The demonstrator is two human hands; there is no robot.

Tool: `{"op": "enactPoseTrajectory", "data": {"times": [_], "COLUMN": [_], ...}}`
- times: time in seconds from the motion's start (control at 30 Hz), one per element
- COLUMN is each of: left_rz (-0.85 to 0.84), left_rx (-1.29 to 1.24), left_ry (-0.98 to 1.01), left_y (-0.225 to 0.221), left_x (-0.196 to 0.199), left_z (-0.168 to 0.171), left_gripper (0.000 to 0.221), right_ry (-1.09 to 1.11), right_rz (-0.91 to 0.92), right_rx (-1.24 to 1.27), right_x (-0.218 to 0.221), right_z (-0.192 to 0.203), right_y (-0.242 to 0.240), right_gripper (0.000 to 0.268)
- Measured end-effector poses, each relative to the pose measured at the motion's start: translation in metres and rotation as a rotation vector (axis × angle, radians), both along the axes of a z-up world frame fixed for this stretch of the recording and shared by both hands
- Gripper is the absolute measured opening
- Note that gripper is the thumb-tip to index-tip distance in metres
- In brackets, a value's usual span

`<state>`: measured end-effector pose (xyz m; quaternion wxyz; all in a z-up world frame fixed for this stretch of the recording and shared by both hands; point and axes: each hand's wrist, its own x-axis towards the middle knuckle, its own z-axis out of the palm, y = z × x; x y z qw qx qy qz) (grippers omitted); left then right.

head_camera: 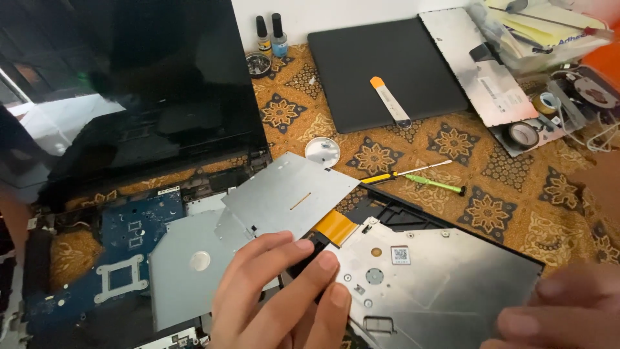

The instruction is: Securing a laptop optical drive assembly by attaching its metal casing and tightening screws.

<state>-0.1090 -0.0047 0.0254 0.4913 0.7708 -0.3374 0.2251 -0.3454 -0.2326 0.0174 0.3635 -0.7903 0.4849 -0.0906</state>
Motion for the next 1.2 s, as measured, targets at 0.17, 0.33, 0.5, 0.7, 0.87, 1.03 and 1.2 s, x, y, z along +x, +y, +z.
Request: {"op": "enactPoseTrajectory", "data": {"times": [0.17, 0.33, 0.5, 0.7, 0.87, 1.03, 1.2], "left_rz": [-0.016, -0.011, -0.098, -0.152, -0.225, -0.103, -0.164], "left_rx": [-0.052, -0.049, -0.003, 0.027, 0.116, -0.053, 0.079], "left_ry": [-0.003, 0.087, 0.100, 0.079, -0.079, 0.309, -0.045], "left_y": [-0.002, -0.002, 0.004, 0.007, 0.012, 0.003, 0.010], "left_x": [0.001, -0.002, 0.000, 0.000, -0.001, -0.010, -0.003], "left_z": [-0.002, -0.001, 0.007, 0.006, 0.006, 0.015, 0.007], "left_gripper": [0.015, 0.016, 0.018, 0.022, 0.035, 0.016, 0.027], "right_ry": [-0.193, -0.273, -0.338, -0.412, -0.428, -0.432, -0.439], "right_rz": [0.408, 1.045, 0.902, 0.815, 0.768, 0.776, 0.781], "right_rx": [-0.314, -0.893, -0.851, -0.841, -0.803, -0.699, -0.788], "right_x": [0.031, 0.046, 0.061, 0.063, 0.064, 0.061, 0.055], "right_z": [0.015, 0.014, 0.029, 0.025, 0.021, 0.017, 0.022], "right_y": [0.009, -0.027, -0.001, 0.006, 0.009, 0.004, 0.011], "right_gripper": [0.055, 0.058, 0.051, 0.041, 0.037, 0.042, 0.033]}}
